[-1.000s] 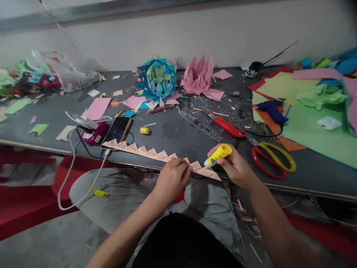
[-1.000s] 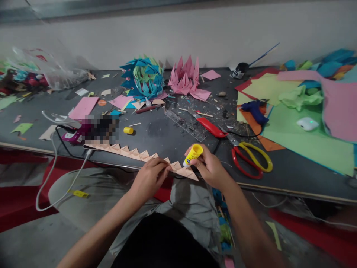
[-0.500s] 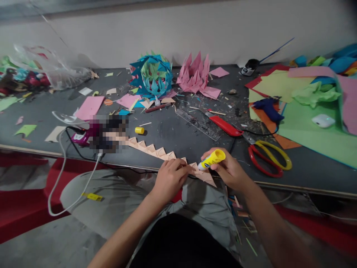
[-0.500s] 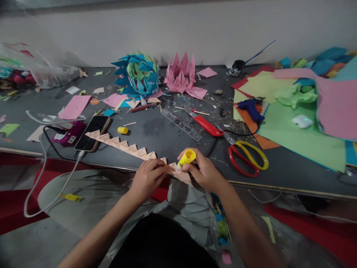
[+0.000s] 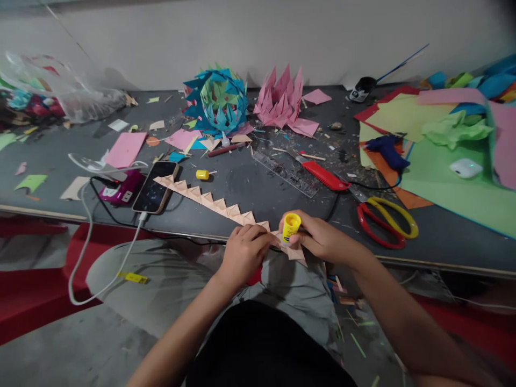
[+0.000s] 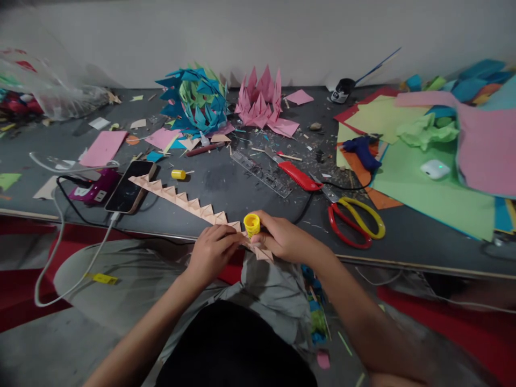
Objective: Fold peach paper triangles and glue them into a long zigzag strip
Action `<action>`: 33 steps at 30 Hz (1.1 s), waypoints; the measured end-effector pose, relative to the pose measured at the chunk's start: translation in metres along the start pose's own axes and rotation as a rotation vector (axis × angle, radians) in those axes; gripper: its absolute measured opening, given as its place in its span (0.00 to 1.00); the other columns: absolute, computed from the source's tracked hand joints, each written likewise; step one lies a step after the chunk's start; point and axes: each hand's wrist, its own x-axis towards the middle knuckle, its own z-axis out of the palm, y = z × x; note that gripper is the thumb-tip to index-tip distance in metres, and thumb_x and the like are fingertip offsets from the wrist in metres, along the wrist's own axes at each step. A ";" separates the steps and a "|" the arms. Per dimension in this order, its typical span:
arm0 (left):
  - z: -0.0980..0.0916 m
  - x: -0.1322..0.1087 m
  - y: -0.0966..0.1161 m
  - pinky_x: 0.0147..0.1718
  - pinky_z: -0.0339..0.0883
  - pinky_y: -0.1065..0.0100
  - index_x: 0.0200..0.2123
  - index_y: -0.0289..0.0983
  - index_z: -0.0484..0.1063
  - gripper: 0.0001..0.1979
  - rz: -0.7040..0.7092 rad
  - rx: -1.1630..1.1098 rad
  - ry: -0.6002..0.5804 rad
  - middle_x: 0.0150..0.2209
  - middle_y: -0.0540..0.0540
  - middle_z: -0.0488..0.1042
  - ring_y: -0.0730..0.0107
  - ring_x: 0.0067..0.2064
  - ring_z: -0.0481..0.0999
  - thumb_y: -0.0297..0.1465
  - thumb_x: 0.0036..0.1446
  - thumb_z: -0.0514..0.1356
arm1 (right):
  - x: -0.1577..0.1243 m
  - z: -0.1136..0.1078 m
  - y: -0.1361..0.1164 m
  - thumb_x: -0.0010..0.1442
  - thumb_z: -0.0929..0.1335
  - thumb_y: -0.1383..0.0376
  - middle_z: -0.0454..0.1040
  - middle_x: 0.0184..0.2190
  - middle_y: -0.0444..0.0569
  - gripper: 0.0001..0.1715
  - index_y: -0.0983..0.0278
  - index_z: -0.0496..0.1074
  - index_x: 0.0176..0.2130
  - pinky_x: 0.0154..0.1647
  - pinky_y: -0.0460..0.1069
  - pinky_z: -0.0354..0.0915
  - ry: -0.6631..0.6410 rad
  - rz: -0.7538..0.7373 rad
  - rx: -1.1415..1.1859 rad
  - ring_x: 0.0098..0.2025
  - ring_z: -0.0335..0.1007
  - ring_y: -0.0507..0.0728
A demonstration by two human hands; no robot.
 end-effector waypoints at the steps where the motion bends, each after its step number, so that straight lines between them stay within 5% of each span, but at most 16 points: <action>1: -0.001 0.000 0.000 0.32 0.59 0.68 0.33 0.39 0.73 0.10 -0.003 0.002 -0.003 0.33 0.48 0.74 0.69 0.35 0.70 0.30 0.61 0.53 | 0.001 0.001 0.001 0.58 0.62 0.65 0.71 0.35 0.48 0.12 0.61 0.60 0.44 0.35 0.49 0.64 0.011 -0.002 0.040 0.34 0.68 0.54; 6: 0.000 0.003 0.001 0.32 0.59 0.68 0.34 0.39 0.73 0.09 -0.038 0.007 -0.013 0.33 0.48 0.73 0.69 0.35 0.69 0.30 0.61 0.52 | 0.006 0.005 0.009 0.60 0.62 0.56 0.70 0.37 0.48 0.14 0.60 0.60 0.42 0.40 0.51 0.66 0.301 -0.141 0.316 0.39 0.69 0.55; 11: 0.009 0.007 0.003 0.32 0.59 0.68 0.36 0.39 0.73 0.08 -0.103 0.076 0.086 0.32 0.48 0.73 0.69 0.35 0.69 0.29 0.60 0.54 | 0.014 -0.011 0.008 0.59 0.63 0.56 0.70 0.37 0.49 0.14 0.60 0.61 0.43 0.42 0.51 0.66 0.513 -0.238 0.286 0.39 0.69 0.55; 18: 0.014 0.006 0.005 0.30 0.58 0.68 0.36 0.39 0.73 0.06 -0.103 0.122 0.167 0.31 0.49 0.74 0.70 0.33 0.70 0.28 0.58 0.56 | 0.022 -0.016 0.009 0.60 0.63 0.58 0.71 0.40 0.50 0.14 0.60 0.61 0.45 0.42 0.51 0.65 0.247 -0.189 0.024 0.42 0.69 0.57; 29: 0.010 0.006 0.006 0.32 0.58 0.67 0.36 0.40 0.73 0.06 -0.117 0.111 0.109 0.33 0.49 0.75 0.70 0.35 0.72 0.28 0.59 0.56 | 0.019 -0.015 0.010 0.57 0.63 0.65 0.73 0.33 0.48 0.15 0.62 0.62 0.45 0.34 0.49 0.63 0.032 -0.043 -0.156 0.33 0.70 0.57; 33: 0.008 0.008 0.008 0.31 0.58 0.67 0.36 0.40 0.73 0.05 -0.128 0.108 0.089 0.34 0.49 0.75 0.69 0.36 0.72 0.28 0.57 0.57 | 0.017 -0.011 0.011 0.57 0.62 0.64 0.73 0.33 0.48 0.15 0.61 0.61 0.46 0.35 0.49 0.63 0.070 -0.073 -0.099 0.34 0.70 0.57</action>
